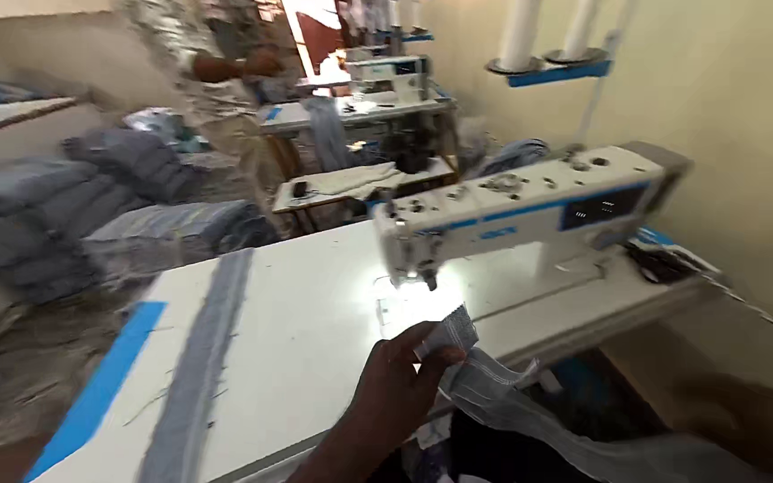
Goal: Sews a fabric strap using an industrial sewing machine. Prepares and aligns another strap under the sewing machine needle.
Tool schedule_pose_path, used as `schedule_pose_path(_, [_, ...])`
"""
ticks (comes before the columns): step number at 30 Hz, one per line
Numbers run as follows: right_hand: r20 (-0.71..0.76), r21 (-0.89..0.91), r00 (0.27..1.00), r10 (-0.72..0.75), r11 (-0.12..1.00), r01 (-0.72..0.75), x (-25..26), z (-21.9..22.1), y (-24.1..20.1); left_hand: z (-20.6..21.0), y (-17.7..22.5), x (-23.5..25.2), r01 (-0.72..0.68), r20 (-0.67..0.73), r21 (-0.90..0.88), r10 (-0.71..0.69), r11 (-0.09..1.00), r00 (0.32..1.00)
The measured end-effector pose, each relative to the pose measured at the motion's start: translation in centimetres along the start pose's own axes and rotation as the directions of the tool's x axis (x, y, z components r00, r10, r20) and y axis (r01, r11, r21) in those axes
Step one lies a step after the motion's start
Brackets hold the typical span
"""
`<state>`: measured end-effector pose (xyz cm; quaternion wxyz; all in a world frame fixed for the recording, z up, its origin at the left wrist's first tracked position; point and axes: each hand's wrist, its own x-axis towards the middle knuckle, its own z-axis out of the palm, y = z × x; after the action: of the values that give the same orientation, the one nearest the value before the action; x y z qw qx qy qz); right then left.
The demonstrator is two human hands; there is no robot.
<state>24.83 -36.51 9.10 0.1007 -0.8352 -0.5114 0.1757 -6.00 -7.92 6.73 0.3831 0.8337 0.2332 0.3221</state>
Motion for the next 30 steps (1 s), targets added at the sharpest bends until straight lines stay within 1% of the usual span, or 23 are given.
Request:
schedule_pose_path(1, [-0.181,0.108,0.963,-0.197,0.97,0.219,1.7,1.3,1.8,1.3,1.9,0.4,-0.078,0.077,0.016,0.077,0.997,0.994])
schedule_pose_path(2, [-0.278,0.258,0.903,-0.327,0.88,0.399,3.4,1.8,1.3,2.5,4.0,0.8,-0.149,0.118,0.01,0.146,0.989,0.982])
schedule_pose_path(3, [-0.306,0.427,0.845,-0.438,0.73,0.533,4.8,1.6,-0.9,3.3,5.9,1.0,-0.207,0.131,-0.004,0.205,0.978,0.97])
schedule_pose_path(4, [-0.306,0.568,0.789,-0.533,0.563,0.6,5.8,1.1,-3.6,3.9,7.7,1.2,-0.248,0.125,-0.019,0.249,0.969,0.961])
schedule_pose_path(6, [-0.216,0.769,0.724,-0.655,0.344,0.54,7.4,0.1,-7.7,4.3,10.2,1.4,-0.28,0.029,-0.045,0.281,0.959,0.959])
schedule_pose_path(7, [-0.119,0.833,0.691,-0.713,0.307,0.461,8.4,0.0,-8.4,3.8,10.8,1.5,-0.265,-0.034,-0.081,0.263,0.961,0.964])
schedule_pose_path(9, [0.079,0.87,0.633,-0.77,0.363,0.334,9.9,0.4,-7.3,1.6,10.1,1.4,-0.193,-0.18,-0.17,0.162,0.966,0.97])
schedule_pose_path(10, [0.138,0.86,0.613,-0.778,0.402,0.316,10.6,1.2,-5.6,-0.1,9.0,1.2,-0.152,-0.258,-0.211,0.095,0.966,0.961])
schedule_pose_path(12, [0.216,0.829,0.558,-0.801,0.452,0.329,11.8,3.6,-0.9,-4.4,5.8,0.2,-0.041,-0.402,-0.268,-0.073,0.963,0.913])
schedule_pose_path(14, [0.352,0.752,0.573,-0.74,0.588,0.298,10.8,4.3,1.1,-9.2,1.7,-1.3,0.074,-0.52,-0.253,-0.2,0.965,0.83])
schedule_pose_path(15, [0.509,0.627,0.621,-0.596,0.751,0.207,9.1,2.9,-0.2,-11.6,0.0,-2.1,0.134,-0.571,-0.219,-0.238,0.967,0.786])
schedule_pose_path(16, [0.66,0.424,0.663,-0.353,0.904,0.059,7.1,1.3,-3.1,-14.0,-1.3,-2.9,0.218,-0.607,-0.182,-0.284,0.959,0.742])
schedule_pose_path(17, [0.718,0.282,0.667,-0.198,0.959,-0.019,6.1,1.1,-4.9,-16.4,-2.5,-3.7,0.31,-0.631,-0.161,-0.339,0.937,0.698])
schedule_pose_path(18, [0.741,0.256,0.648,-0.177,0.966,-0.03,5.9,1.7,-5.4,-18.7,-3.7,-4.4,0.39,-0.652,-0.145,-0.385,0.909,0.654])
schedule_pose_path(20, [0.726,0.379,0.61,-0.318,0.925,0.031,6.7,4.6,-4.3,-22.4,-6.3,-5.4,0.541,-0.695,-0.043,-0.414,0.84,0.588])
schedule_pose_path(21, [0.717,0.383,0.596,-0.361,0.919,0.096,7.5,6.3,-4.0,-23.5,-7.0,-5.8,0.615,-0.703,0.051,-0.408,0.787,0.582])
schedule_pose_path(22, [0.696,0.309,0.597,-0.4,0.917,0.254,8.5,8.2,-3.8,-23.8,-7.0,-6.1,0.669,-0.694,0.159,-0.4,0.726,0.598])
schedule_pose_path(24, [0.609,0.074,0.659,-0.442,0.859,0.507,9.3,9.9,-6.3,-22.2,-5.2,-5.9,0.668,-0.588,0.329,-0.409,0.667,0.698])
schedule_pose_path(25, [0.53,0.009,0.698,-0.481,0.827,0.562,9.2,10.1,-8.3,-20.4,-3.6,-5.8,0.612,-0.479,0.381,-0.418,0.693,0.772])
schedule_pose_path(26, [0.397,0.021,0.726,-0.562,0.796,0.605,9.0,10.2,-10.3,-18.0,-1.7,-5.9,0.52,-0.327,0.388,-0.414,0.761,0.849])
schedule_pose_path(28, [0.008,0.257,0.729,-0.685,0.706,0.66,9.0,10.9,-14.8,-12.7,1.3,-6.7,0.278,-0.017,0.226,-0.282,0.934,0.959])
schedule_pose_path(29, [-0.125,0.436,0.71,-0.693,0.604,0.667,9.0,11.2,-17.2,-10.4,2.2,-6.9,0.164,0.065,0.111,-0.172,0.98,0.983])
schedule_pose_path(30, [-0.199,0.586,0.705,-0.68,0.494,0.642,8.9,11.7,-19.2,-8.5,2.6,-6.9,0.08,0.065,-0.01,-0.079,0.997,0.995])
